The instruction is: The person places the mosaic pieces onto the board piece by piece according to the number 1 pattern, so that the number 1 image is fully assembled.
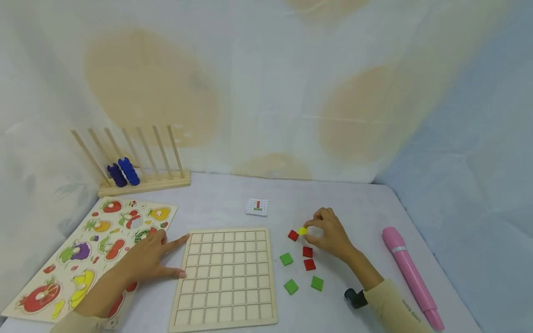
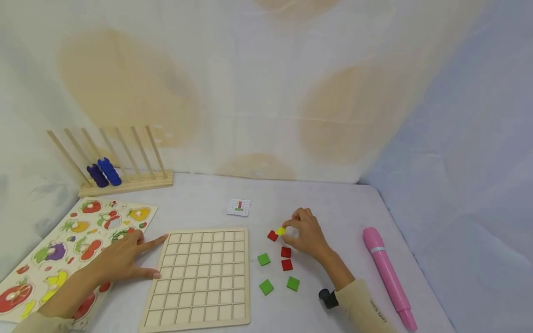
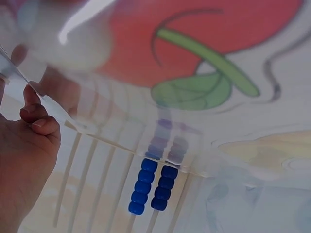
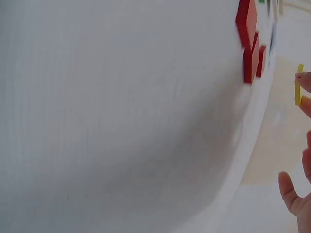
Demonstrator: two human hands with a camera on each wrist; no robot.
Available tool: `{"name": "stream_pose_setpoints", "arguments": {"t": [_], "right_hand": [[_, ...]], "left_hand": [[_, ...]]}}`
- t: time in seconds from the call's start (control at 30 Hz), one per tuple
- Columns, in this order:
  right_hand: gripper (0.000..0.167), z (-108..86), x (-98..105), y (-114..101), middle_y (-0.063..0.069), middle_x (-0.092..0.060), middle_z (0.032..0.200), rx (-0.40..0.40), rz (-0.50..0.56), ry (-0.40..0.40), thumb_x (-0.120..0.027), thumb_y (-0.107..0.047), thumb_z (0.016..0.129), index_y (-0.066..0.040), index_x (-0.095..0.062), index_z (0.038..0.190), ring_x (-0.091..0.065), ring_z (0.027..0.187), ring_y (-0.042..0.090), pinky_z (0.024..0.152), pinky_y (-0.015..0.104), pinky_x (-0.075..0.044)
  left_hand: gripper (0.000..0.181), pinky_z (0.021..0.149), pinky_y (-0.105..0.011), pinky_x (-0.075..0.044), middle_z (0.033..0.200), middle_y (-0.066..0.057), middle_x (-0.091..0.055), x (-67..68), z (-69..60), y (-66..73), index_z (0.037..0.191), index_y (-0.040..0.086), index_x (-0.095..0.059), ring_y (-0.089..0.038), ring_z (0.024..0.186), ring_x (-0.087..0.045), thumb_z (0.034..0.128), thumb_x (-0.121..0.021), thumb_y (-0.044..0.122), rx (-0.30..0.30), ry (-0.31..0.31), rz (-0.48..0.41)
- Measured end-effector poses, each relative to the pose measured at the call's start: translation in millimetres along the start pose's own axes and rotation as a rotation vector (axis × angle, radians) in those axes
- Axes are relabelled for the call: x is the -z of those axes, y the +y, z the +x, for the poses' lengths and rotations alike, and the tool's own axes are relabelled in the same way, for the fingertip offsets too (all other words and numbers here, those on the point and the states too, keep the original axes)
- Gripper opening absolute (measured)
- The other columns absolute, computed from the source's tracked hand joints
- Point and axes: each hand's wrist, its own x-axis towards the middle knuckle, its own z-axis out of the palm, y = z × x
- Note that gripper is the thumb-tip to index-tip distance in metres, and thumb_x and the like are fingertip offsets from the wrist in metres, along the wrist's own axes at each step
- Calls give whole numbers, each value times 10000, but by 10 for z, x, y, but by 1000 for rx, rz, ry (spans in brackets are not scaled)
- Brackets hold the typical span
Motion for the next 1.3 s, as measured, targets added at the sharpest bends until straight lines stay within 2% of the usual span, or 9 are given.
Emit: {"name": "stream_pose_setpoints", "arguments": {"t": [0.5, 0.8, 1.0, 1.3], "right_hand": [[218, 83, -236, -656, -38, -399, 853, 228, 60, -44, -885, -203, 699, -139, -797, 887, -340, 852, 112, 736, 271, -315], [211, 176, -361, -986, -46, -386, 845, 269, 59, -90, -873, -200, 701, -131, -797, 885, -326, 839, 111, 746, 278, -303], [177, 264, -436, -1168, -60, -417, 866, 288, 53, -147, -825, -226, 755, -155, -802, 915, -350, 851, 98, 731, 263, -320], [174, 443, -629, -1345, -45, -458, 883, 338, -5, -169, -809, -268, 771, -171, -802, 915, -369, 859, 115, 725, 248, -317]], "left_hand": [[990, 622, -315, -358, 970, -50, -471, -27, 9, -18, 1476, 339, -477, -142, 742, -372, 659, -566, 892, 15, -25, -7], [1004, 648, -321, -370, 1006, -80, -490, -15, 9, -15, 1484, 318, -467, -150, 784, -394, 665, -564, 891, 29, -53, -16], [1006, 664, -336, -383, 1020, -90, -500, -1, 23, -1, 1489, 309, -463, -156, 787, -404, 669, -579, 882, 44, -79, -23], [1006, 651, -317, -371, 990, -76, -470, 35, 9, 25, 1498, 310, -446, -153, 766, -386, 671, -597, 863, 52, -100, -47]]}}
